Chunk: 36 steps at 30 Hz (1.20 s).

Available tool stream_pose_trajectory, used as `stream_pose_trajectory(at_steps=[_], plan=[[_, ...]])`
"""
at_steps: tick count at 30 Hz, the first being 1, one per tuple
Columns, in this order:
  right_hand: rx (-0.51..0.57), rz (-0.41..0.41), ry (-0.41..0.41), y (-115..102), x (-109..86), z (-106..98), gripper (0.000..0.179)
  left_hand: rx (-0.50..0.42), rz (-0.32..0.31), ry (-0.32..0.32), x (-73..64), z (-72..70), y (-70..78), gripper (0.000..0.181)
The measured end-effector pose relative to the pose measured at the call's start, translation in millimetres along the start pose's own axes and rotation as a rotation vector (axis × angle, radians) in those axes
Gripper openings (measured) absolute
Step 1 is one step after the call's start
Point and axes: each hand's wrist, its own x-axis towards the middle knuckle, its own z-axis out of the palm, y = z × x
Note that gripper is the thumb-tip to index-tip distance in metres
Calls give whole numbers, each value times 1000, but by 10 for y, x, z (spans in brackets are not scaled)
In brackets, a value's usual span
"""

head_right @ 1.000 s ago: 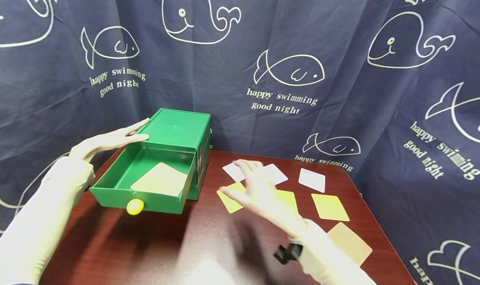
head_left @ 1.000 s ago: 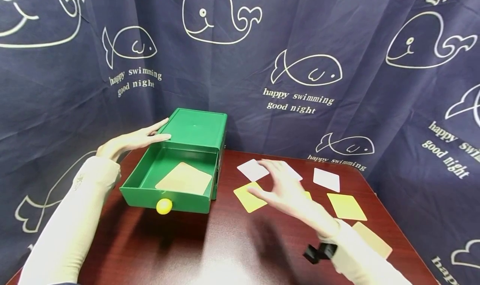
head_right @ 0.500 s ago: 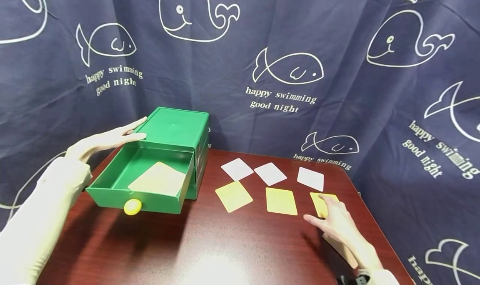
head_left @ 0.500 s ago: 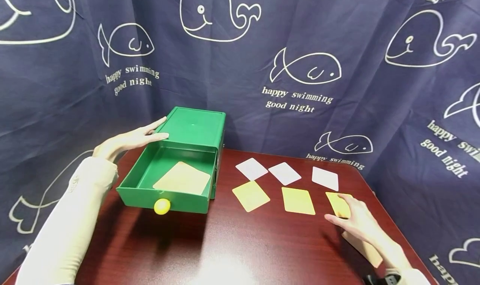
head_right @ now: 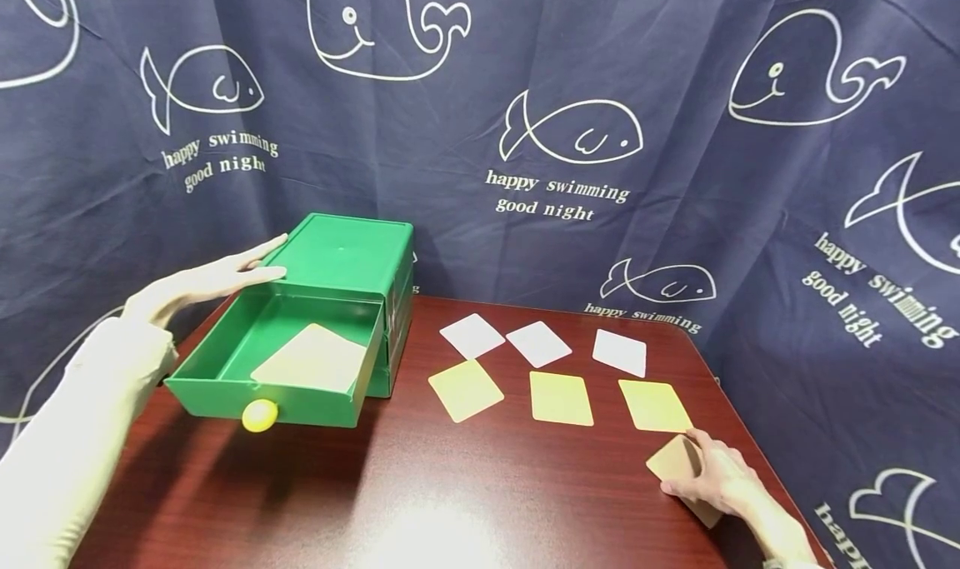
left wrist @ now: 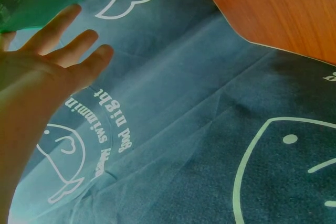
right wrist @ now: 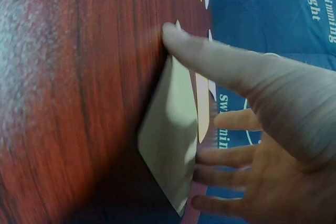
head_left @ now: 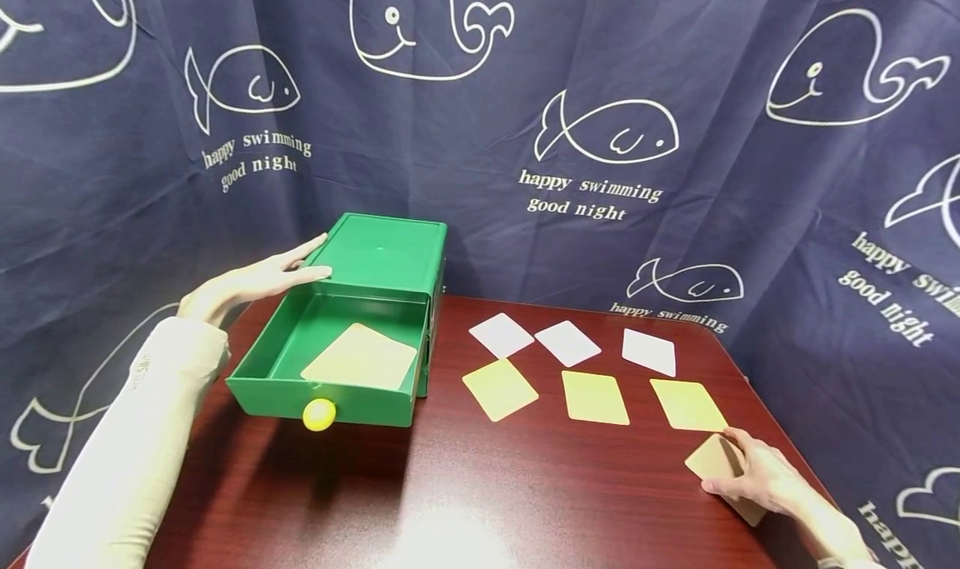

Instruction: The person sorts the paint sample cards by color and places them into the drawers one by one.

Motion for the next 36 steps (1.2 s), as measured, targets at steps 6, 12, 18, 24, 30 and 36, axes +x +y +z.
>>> stream_pose_trajectory(at_steps=[6,12,18,24,30,36], plan=[[-14,9,16,-3,0,-8,96,0,1,2,-9,4,2,76],[-8,-13,17,-88,-3,-71,97,19,9,2,4,4,19,77],[21,-108,85,-380,55,-228,95,32,11,1,2,19,14,77],[81,-211,112,-862,246,-433,89,-4,-19,6,-21,17,-3,79],[131,-347,119,-1318,490,-586,86,37,24,4,1,-13,-8,78],[191,-431,63,-1727,703,-687,87,56,22,19,-3,-25,28,77]])
